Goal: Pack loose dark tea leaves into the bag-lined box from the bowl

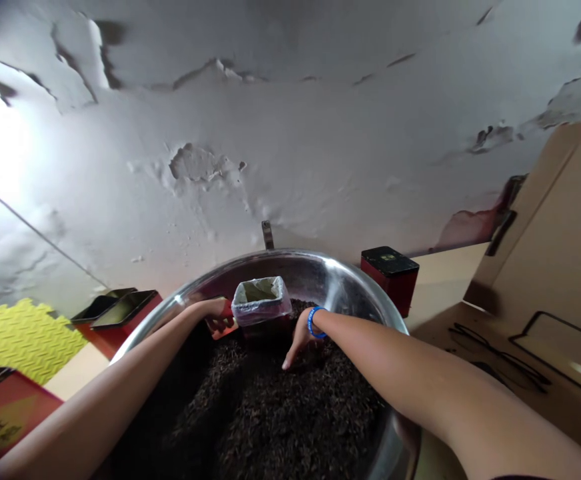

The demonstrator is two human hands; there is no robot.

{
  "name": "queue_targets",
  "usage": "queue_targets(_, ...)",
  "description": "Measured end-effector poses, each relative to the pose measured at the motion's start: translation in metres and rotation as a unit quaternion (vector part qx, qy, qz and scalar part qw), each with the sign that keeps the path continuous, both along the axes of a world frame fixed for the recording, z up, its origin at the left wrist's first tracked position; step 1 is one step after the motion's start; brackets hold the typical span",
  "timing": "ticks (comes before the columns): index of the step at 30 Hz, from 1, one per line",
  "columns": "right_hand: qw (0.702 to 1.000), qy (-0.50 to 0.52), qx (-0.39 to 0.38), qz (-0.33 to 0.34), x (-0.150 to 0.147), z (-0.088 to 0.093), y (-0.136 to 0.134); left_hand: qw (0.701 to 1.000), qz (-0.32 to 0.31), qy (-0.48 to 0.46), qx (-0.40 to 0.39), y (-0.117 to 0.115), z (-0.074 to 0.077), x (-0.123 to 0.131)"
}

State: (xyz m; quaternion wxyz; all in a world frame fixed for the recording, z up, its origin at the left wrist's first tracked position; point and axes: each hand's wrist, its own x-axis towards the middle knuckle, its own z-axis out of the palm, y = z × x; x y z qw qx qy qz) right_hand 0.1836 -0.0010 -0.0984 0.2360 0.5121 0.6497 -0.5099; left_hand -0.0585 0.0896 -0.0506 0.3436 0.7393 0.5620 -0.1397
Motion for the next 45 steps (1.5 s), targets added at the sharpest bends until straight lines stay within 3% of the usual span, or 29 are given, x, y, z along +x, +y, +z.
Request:
queue_targets(3,0.989,0.007,-0.145,0.0,-0.009,0.002,-0.011,1.0,-0.008,-0.004,0.013,0.001,0.001,-0.003)
queue_targets(6,0.976,0.098,-0.194,-0.018,-0.014,0.006,-0.015,1.0,-0.003,-0.005,0.011,0.002,0.0,-0.005)
queue_targets(10,0.973,0.134,-0.18,-0.054,-0.014,0.011,-0.01,1.0,0.003,-0.012,0.002,0.007,-0.003,-0.006)
queue_targets(15,0.995,-0.009,-0.085,-0.045,-0.004,0.003,0.001,1.0,0.001,-0.03,-0.005,0.011,-0.006,-0.009)
queue_targets(18,0.998,-0.038,-0.039,-0.033,-0.005,-0.002,-0.001,1.0,-0.002,-0.023,0.003,0.007,-0.003,-0.008)
queue_targets(26,0.967,0.114,-0.214,-0.075,-0.02,-0.001,-0.013,1.0,0.007,-0.012,0.002,0.003,-0.001,-0.004)
queue_targets(31,0.984,0.025,-0.161,-0.064,-0.018,-0.002,-0.012,1.0,0.006,-0.026,-0.002,0.004,0.0,-0.006)
queue_targets(34,0.981,0.071,-0.181,-0.025,-0.018,0.001,-0.015,1.0,0.011,-0.023,-0.005,0.004,0.0,-0.005)
queue_targets(39,0.972,0.086,-0.211,-0.049,-0.02,0.005,-0.013,0.999,0.009,-0.031,-0.006,0.007,-0.002,-0.006)
queue_targets(45,0.978,0.107,-0.177,-0.033,-0.021,0.013,-0.01,1.0,0.017,-0.018,-0.007,0.0,0.005,-0.002)
